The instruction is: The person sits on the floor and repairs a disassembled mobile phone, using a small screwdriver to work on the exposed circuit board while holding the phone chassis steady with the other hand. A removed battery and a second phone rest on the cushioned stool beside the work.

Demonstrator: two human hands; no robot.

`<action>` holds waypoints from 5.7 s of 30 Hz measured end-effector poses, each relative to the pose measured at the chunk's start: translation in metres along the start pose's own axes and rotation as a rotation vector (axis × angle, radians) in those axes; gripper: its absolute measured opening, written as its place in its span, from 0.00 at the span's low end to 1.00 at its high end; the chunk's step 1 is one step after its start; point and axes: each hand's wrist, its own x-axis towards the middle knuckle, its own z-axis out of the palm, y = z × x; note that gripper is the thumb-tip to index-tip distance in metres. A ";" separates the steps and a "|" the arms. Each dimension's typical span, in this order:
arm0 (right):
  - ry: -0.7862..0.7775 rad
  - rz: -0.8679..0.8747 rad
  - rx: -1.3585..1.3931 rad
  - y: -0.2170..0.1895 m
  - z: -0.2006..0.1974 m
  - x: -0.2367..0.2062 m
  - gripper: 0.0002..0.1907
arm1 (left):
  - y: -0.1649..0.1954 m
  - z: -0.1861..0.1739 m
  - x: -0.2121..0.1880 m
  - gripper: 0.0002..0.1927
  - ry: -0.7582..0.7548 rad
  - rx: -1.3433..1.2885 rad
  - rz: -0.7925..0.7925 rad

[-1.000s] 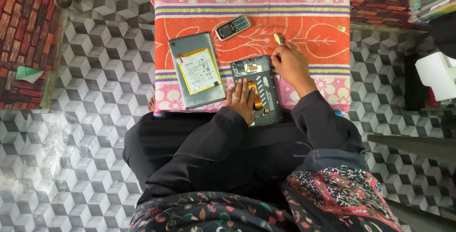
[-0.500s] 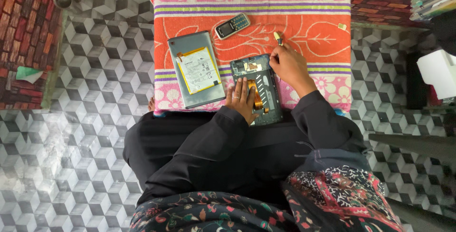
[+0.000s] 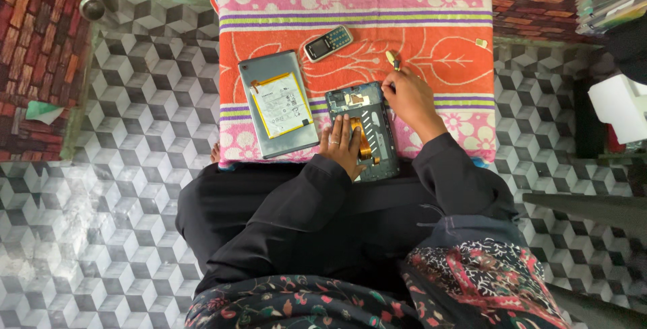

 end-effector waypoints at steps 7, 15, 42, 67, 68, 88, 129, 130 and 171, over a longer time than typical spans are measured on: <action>0.039 -0.009 -0.015 -0.001 0.001 0.000 0.05 | 0.000 -0.004 -0.001 0.54 -0.024 -0.003 0.004; 0.025 -0.031 -0.064 -0.001 0.005 -0.001 0.04 | 0.002 -0.009 -0.001 0.53 -0.048 -0.001 -0.007; 0.060 -0.075 -0.011 0.008 0.011 -0.003 0.03 | 0.001 -0.009 -0.001 0.53 -0.028 0.002 -0.001; 0.065 -0.032 -0.082 0.017 0.010 0.000 0.04 | 0.005 -0.002 0.001 0.53 0.072 -0.027 0.009; 0.061 -0.031 -0.089 0.017 0.010 0.000 0.04 | 0.005 -0.002 0.001 0.53 0.077 -0.023 0.010; -0.004 -0.100 0.066 0.008 0.009 0.002 0.07 | 0.003 -0.008 -0.001 0.53 0.086 -0.049 0.015; 0.010 -0.051 -0.090 -0.001 0.011 0.003 0.06 | 0.002 -0.009 0.001 0.52 0.085 -0.036 0.023; 0.011 -0.051 -0.077 -0.001 0.010 0.002 0.06 | 0.002 -0.008 0.001 0.52 0.086 -0.037 0.022; -0.027 -0.004 0.006 -0.006 0.015 -0.002 0.08 | 0.002 -0.004 0.001 0.52 0.032 0.002 0.001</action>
